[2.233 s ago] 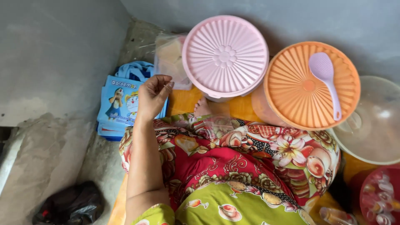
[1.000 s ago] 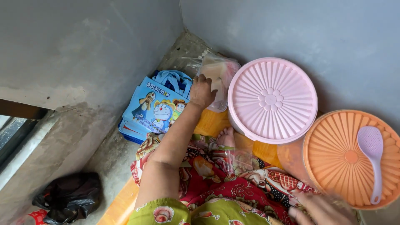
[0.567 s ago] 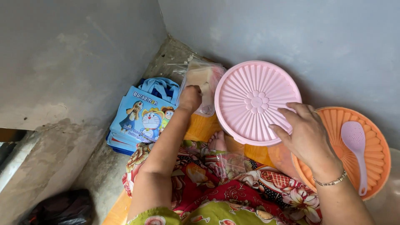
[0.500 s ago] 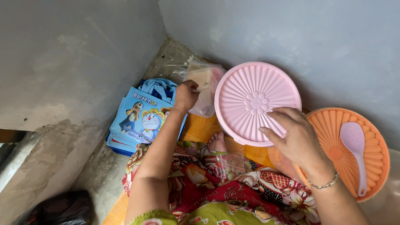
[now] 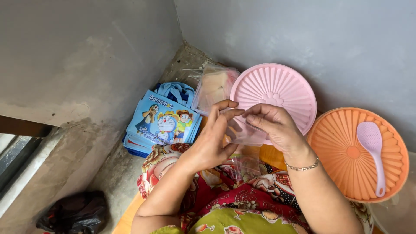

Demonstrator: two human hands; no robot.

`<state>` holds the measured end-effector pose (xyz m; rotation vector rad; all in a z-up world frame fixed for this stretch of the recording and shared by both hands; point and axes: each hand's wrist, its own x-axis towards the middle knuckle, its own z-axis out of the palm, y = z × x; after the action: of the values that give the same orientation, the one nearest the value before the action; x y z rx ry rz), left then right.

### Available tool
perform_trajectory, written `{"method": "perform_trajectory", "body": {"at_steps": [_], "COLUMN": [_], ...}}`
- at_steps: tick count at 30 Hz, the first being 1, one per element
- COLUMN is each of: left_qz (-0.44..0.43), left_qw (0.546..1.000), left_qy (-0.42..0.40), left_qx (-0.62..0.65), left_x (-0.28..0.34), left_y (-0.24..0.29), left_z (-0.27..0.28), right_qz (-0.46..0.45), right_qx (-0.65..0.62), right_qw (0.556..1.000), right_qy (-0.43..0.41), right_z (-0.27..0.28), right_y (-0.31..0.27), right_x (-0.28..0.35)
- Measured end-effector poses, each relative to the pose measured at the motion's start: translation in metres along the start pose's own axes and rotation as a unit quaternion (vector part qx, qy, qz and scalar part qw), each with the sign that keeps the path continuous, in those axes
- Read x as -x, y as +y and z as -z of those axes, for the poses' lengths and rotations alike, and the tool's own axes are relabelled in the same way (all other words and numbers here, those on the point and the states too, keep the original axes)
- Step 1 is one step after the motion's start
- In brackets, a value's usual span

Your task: Filling small plastic bags with snacks using a scoop and placing them into larger gift bags.

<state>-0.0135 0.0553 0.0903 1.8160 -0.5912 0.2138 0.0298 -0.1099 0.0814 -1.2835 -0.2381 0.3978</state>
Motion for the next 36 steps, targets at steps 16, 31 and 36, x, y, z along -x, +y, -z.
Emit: {"method": "perform_trajectory", "body": {"at_steps": [16, 31, 36], "left_qz": [0.182, 0.244, 0.274], "left_qw": [0.952, 0.870, 0.897], "left_qy": [0.076, 0.037, 0.002], "left_qx": [0.234, 0.428, 0.347], "left_x": [0.021, 0.054, 0.054], "left_y": [-0.044, -0.074, -0.063], "left_z": [-0.034, -0.007, -0.005], "right_qz": [0.153, 0.113, 0.160], "right_qx": [0.344, 0.632, 0.763], "right_qw": [0.926, 0.764, 0.623], "right_qy": [0.022, 0.059, 0.059], "right_z": [-0.002, 0.034, 0.061], "right_y": [0.007, 0.051, 0.092], "right_x": [0.033, 0.041, 0.041]}}
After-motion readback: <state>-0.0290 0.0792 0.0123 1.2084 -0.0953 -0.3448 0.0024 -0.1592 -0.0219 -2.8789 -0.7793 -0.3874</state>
